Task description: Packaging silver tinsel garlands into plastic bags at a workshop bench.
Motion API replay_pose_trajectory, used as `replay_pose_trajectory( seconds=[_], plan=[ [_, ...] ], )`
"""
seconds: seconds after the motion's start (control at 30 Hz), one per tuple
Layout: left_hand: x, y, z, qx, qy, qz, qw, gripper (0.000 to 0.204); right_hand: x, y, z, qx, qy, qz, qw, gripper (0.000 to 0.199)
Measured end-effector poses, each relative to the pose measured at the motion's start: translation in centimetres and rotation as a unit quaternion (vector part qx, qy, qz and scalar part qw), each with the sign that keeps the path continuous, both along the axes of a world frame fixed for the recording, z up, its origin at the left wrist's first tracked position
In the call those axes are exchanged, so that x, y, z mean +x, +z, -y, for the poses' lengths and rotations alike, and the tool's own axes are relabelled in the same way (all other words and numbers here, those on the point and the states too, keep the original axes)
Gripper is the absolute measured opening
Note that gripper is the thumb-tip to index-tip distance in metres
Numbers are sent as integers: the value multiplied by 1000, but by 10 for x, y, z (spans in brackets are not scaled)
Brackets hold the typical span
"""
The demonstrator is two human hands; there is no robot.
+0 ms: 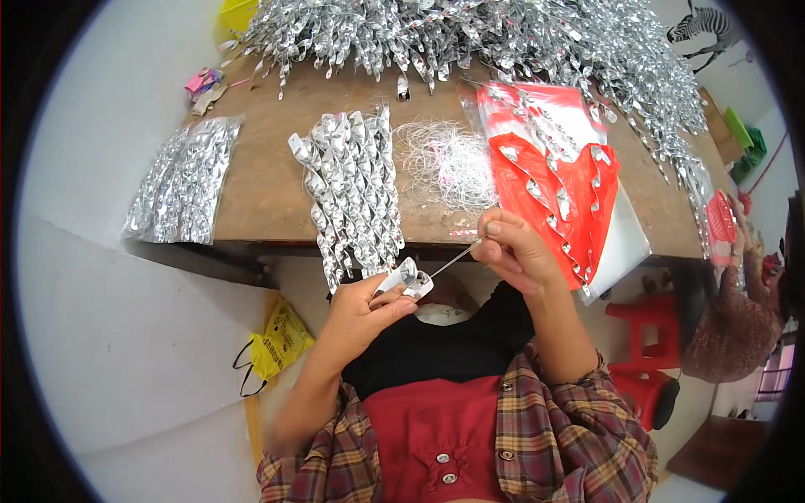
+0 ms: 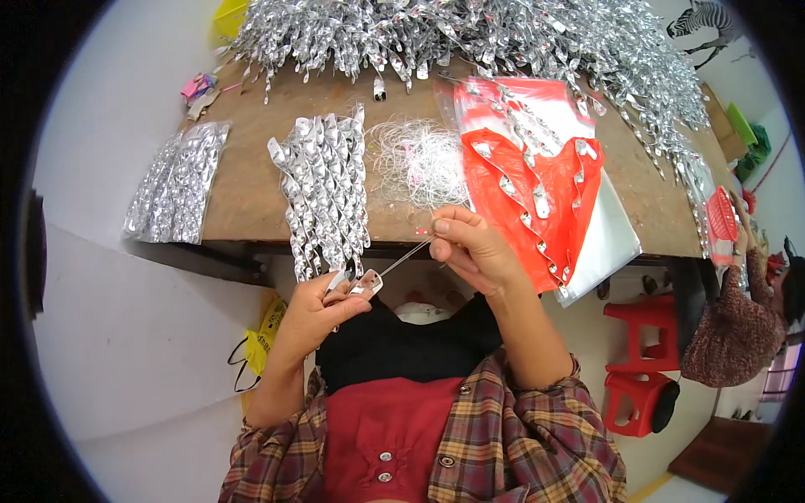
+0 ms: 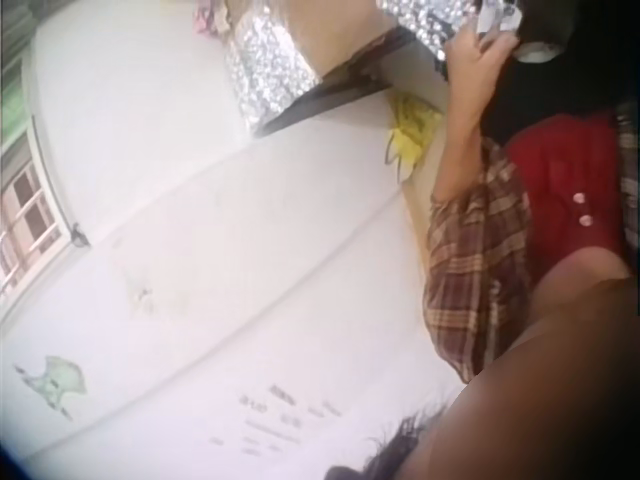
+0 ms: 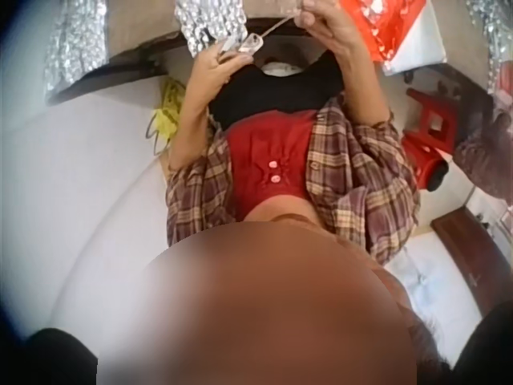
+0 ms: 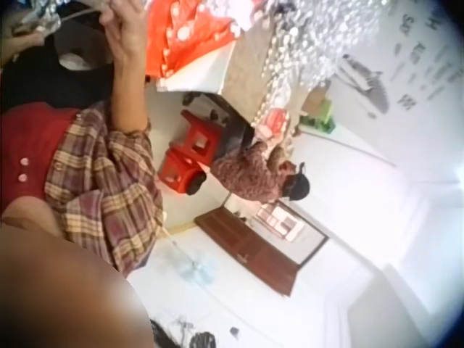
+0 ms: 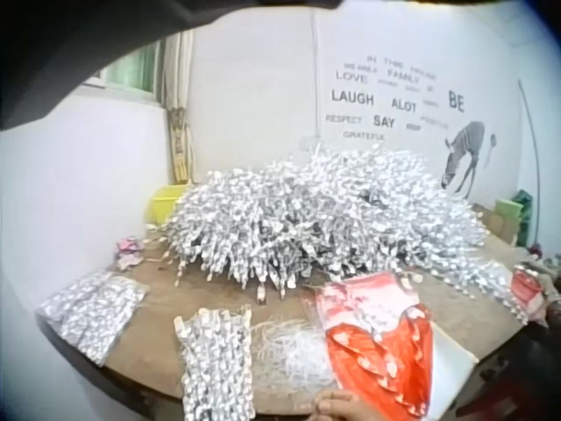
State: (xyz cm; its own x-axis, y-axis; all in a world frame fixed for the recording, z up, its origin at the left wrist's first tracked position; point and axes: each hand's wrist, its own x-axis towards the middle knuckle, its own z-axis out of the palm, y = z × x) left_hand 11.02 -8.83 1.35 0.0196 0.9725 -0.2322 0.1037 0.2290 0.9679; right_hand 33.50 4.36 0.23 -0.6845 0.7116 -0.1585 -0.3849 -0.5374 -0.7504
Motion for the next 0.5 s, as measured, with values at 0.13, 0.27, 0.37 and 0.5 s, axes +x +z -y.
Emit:
replay_pose_trajectory(
  seconds=[0.13,0.27,0.37,0.5],
  plan=[
    [-7,2,6,-31,-23,-44,998,20,1,-6,-1,0,-8,5,1000,11],
    [-9,-8,9,-34,-32,-29,998,19,-4,-6,3,2,11,21,1000,10],
    [-11,-8,9,-29,-68,-61,995,20,-7,-8,4,-11,24,-34,999,9],
    [-13,3,11,-41,-92,-72,992,20,-9,-8,8,-25,25,-21,999,9]
  ],
)
